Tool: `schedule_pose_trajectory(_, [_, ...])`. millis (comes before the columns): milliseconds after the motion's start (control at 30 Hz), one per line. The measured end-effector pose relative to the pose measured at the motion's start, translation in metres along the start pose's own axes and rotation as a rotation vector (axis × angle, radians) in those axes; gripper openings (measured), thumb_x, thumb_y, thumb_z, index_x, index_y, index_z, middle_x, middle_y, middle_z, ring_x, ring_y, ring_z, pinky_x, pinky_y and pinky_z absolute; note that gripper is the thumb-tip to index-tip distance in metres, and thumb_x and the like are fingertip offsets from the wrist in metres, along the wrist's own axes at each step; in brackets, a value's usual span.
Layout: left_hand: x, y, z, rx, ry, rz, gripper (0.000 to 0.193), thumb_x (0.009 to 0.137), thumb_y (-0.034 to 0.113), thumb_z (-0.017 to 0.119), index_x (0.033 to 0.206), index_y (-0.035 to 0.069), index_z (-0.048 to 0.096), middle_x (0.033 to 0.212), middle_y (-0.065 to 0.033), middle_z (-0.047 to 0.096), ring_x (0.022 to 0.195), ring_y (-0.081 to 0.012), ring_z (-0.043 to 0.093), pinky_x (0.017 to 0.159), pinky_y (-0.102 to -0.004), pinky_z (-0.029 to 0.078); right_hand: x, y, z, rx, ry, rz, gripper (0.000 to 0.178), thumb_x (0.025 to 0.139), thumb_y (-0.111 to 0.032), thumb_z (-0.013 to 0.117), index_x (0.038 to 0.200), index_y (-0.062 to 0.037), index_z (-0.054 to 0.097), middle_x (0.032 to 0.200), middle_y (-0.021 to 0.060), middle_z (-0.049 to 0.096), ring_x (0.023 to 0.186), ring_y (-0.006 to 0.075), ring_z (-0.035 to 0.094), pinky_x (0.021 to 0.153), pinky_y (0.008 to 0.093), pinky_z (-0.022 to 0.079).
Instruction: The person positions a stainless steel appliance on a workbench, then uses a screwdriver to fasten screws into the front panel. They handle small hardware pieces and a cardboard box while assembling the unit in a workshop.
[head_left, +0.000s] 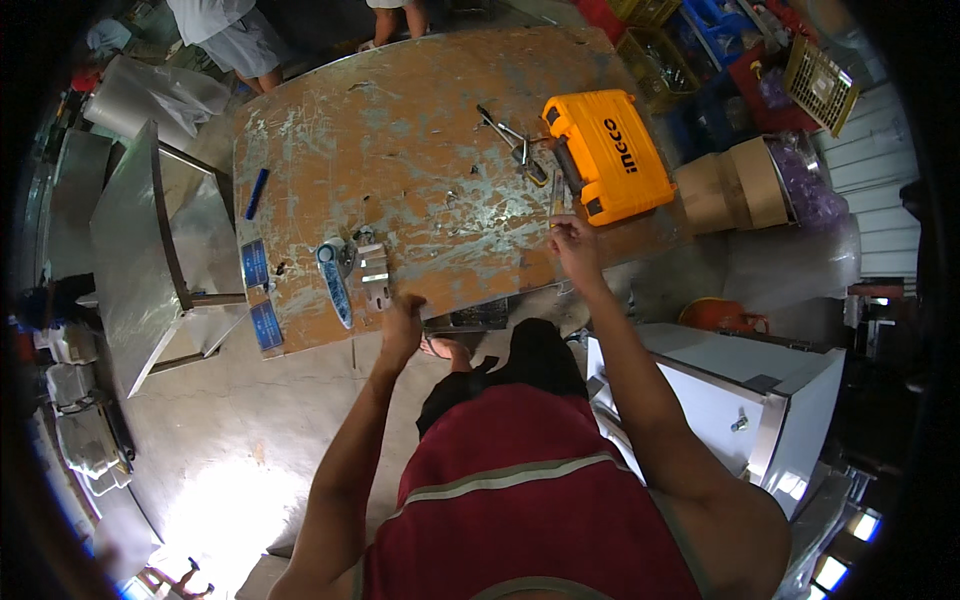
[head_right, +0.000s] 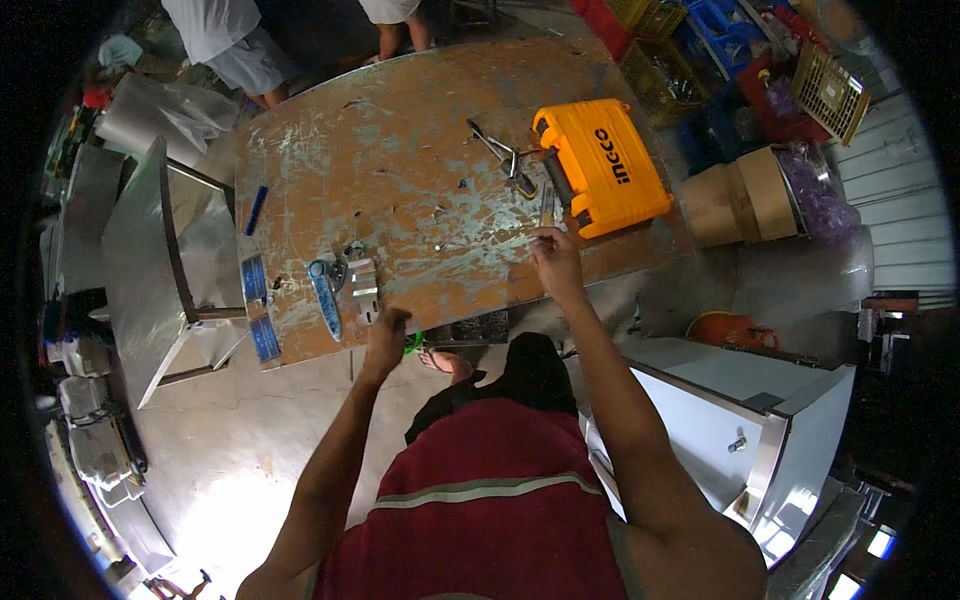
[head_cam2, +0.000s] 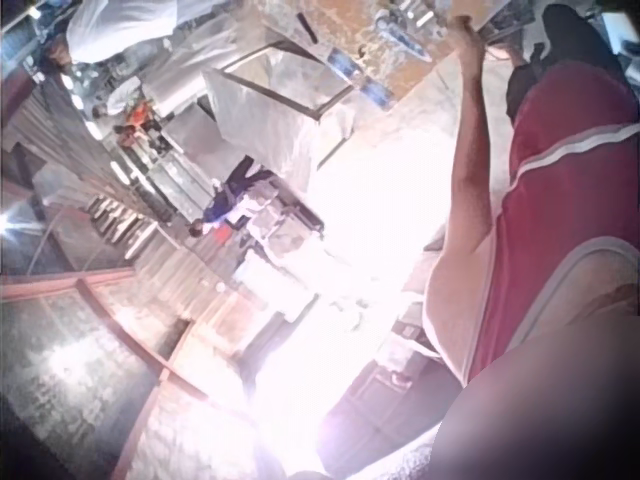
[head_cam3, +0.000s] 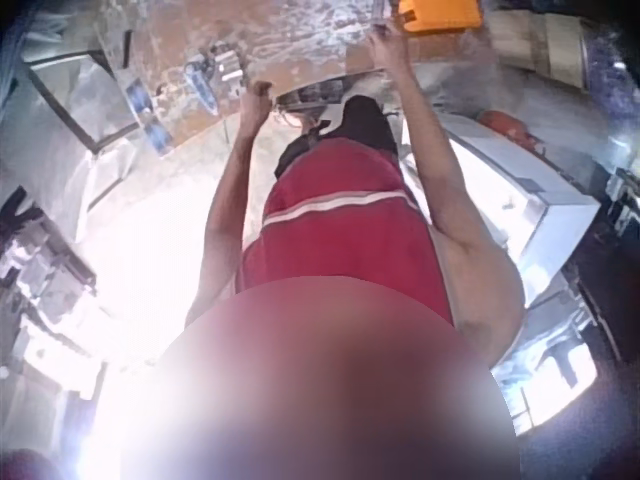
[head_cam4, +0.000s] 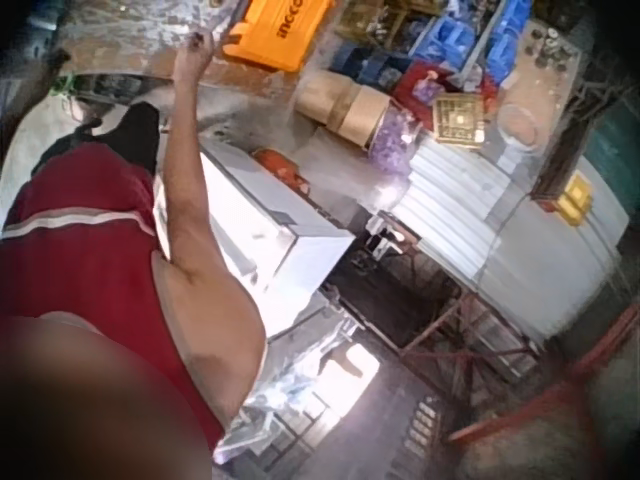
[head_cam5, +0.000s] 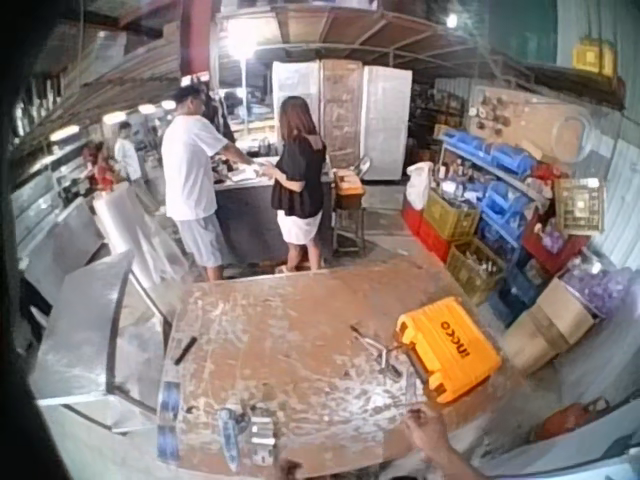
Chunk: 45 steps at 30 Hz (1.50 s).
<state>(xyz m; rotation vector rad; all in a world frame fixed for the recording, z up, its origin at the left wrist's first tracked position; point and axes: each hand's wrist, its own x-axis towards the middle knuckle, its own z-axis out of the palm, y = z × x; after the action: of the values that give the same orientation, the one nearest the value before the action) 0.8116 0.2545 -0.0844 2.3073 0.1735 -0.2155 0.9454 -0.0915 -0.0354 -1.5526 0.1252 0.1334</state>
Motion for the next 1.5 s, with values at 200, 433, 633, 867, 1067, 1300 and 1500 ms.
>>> schedule_pose_trajectory(200, [0.087,0.019,0.005,0.32,0.12,0.145,0.026,0.088,0.0,0.053,0.108,0.007,0.068,0.118,-0.0154,0.064,0.111,-0.0389,0.061,0.09,-0.0479,0.053,0.066,0.019,-0.004,-0.371,0.046,-0.032,0.014,0.098,-0.012,0.064,0.105,0.0002,0.066,0.083,0.0066,0.062,0.079,0.018,0.062,0.073,0.0343,0.051])
schedule_pose_trajectory(433, [0.111,0.026,0.025,0.485,0.078,0.106,0.028,0.088,0.002,0.055,0.114,0.009,0.065,0.122,-0.0134,0.06,0.116,-0.0367,0.058,0.091,-0.0456,0.054,0.155,0.015,-0.012,-0.856,0.093,-0.11,0.016,0.09,-0.007,0.065,0.105,-0.003,0.069,0.101,0.0171,0.071,0.097,0.0346,0.068,0.082,0.0433,0.054])
schedule_pose_trajectory(633, [0.11,0.046,0.021,0.39,0.354,-0.013,0.033,0.089,0.002,0.057,0.119,0.009,0.065,0.126,-0.0165,0.06,0.117,-0.0393,0.058,0.095,-0.0475,0.052,0.193,0.002,0.011,-1.109,-0.149,0.048,0.059,0.085,-0.022,0.072,0.139,-0.0067,0.051,0.125,0.0199,0.067,0.114,0.0392,0.065,0.095,0.0471,0.052])
schedule_pose_trajectory(867, [0.054,0.069,0.0,0.158,0.555,-0.401,0.024,0.094,0.01,0.06,0.116,0.001,0.065,0.109,-0.0201,0.066,0.101,-0.0388,0.065,0.087,-0.0469,0.052,0.187,-0.012,0.016,-1.248,-0.366,0.048,0.083,0.08,-0.012,0.08,0.148,-0.0034,0.033,0.14,0.0233,0.052,0.125,0.0411,0.057,0.102,0.0484,0.051])
schedule_pose_trajectory(1067, [0.018,0.072,0.005,-0.007,0.513,-0.419,0.027,0.094,0.016,0.066,0.116,0.001,0.067,0.106,-0.0171,0.07,0.086,-0.0284,0.07,0.077,-0.04,0.055,0.162,-0.008,0.002,-1.014,-0.32,0.195,0.064,0.094,-0.028,0.065,0.142,-0.0019,0.031,0.1,0.0204,0.07,0.103,0.0374,0.069,0.082,0.0473,0.056])
schedule_pose_trajectory(1300, [0.043,0.049,-0.04,-0.035,0.451,-0.342,0.027,0.094,0.018,0.067,0.117,0.004,0.066,0.108,-0.0153,0.07,0.086,-0.0306,0.07,0.078,-0.0411,0.055,0.076,-0.002,-0.013,0.067,-0.178,0.595,0.036,0.091,-0.017,0.05,0.125,-0.0085,0.042,0.079,0.0048,0.058,0.06,0.0137,0.054,0.052,0.0325,0.044])
schedule_pose_trajectory(1500, [0.091,0.036,-0.039,0.343,0.081,-0.027,0.027,0.096,0.023,0.06,0.119,0.01,0.066,0.121,-0.0158,0.068,0.103,-0.0383,0.069,0.085,-0.05,0.055,-0.036,-0.038,-0.004,0.285,-0.077,0.611,0.023,0.095,-0.021,0.056,0.112,-0.0063,0.056,0.08,0.0034,0.058,0.06,0.0123,0.052,0.052,0.0292,0.043])
